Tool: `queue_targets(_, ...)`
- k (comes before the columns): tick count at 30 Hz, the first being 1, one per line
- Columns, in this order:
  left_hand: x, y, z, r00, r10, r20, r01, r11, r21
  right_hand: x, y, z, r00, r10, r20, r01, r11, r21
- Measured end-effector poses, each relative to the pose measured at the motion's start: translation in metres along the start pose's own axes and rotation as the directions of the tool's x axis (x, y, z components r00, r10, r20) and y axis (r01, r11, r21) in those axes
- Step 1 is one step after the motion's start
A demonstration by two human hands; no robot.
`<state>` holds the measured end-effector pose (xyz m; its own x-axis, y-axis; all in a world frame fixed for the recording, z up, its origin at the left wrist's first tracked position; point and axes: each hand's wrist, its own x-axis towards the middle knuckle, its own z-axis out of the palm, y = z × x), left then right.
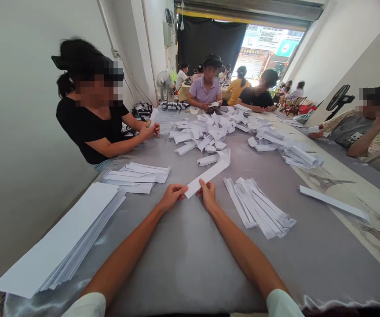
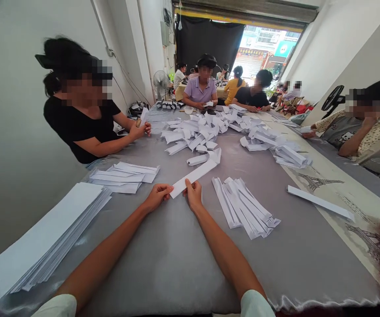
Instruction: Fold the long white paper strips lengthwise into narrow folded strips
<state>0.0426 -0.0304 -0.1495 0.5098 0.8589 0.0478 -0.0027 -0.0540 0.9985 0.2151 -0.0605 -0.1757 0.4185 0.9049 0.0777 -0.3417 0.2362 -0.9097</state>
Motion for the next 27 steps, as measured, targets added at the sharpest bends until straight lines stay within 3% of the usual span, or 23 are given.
queue_targets(10,0.0,-0.002,0.001,0.997,0.014,0.077,-0.018,0.999,0.046,0.0,0.0,0.0,1.0,-0.012,0.004,0.012,0.999,-0.042)
queue_targets(19,0.0,0.0,0.002,0.997,0.031,0.066,-0.031,1.0,-0.002,-0.009,-0.009,0.006,0.968,0.066,0.24,-0.025,0.985,-0.168)
queue_targets(27,-0.001,0.002,0.002,0.998,0.055,0.041,-0.056,0.998,0.014,-0.011,-0.014,0.006,0.96,0.066,0.271,-0.013,0.981,-0.194)
